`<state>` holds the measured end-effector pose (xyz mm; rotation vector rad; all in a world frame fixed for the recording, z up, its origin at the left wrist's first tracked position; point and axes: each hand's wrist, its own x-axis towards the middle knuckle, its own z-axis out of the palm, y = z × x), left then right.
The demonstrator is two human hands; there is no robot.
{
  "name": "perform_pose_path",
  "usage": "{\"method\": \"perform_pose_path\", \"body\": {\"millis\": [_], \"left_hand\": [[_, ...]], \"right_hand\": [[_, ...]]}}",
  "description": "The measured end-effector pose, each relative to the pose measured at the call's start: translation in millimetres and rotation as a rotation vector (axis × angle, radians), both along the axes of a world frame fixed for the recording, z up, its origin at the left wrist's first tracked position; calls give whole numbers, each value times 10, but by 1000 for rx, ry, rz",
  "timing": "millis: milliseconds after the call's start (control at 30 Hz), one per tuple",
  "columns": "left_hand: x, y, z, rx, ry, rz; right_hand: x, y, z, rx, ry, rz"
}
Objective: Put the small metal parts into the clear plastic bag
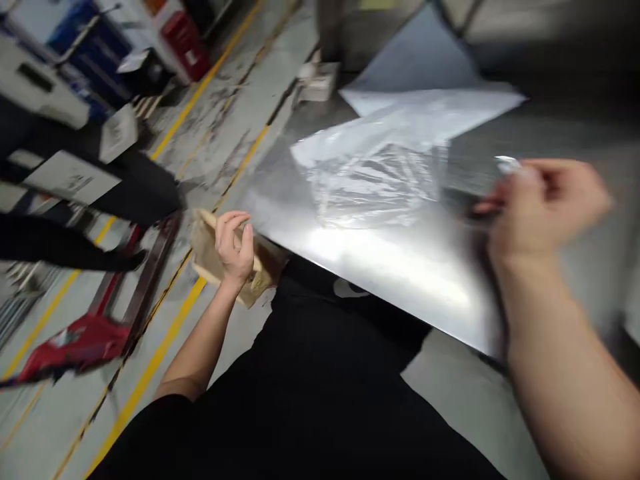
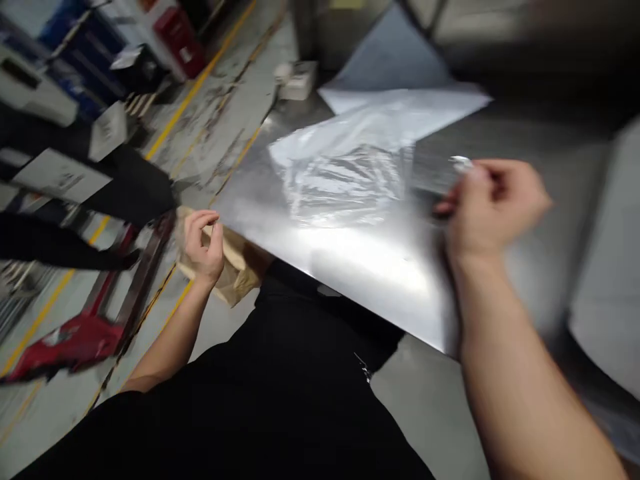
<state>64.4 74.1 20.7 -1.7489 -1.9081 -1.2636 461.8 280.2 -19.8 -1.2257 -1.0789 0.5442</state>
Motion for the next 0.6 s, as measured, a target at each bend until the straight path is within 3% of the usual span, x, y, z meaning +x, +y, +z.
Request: {"method": "perform_pose_path", "body": {"millis": [167, 233, 300, 400, 600], "left_hand": [[1212, 702, 175, -109, 149, -707], [1655, 853, 178, -213, 294, -885], [1969, 958, 149, -366, 414, -919], [2205, 1066, 97, -567, 509, -830], [2363, 1210, 71, -633, 618, -810]], "right_hand": [[80, 158, 4, 73, -30, 30], [85, 179, 14, 75, -34, 31], [73, 177, 21, 86, -57, 42], [53, 185, 12, 129, -91, 48], [45, 243, -32, 169, -147, 37]]}}
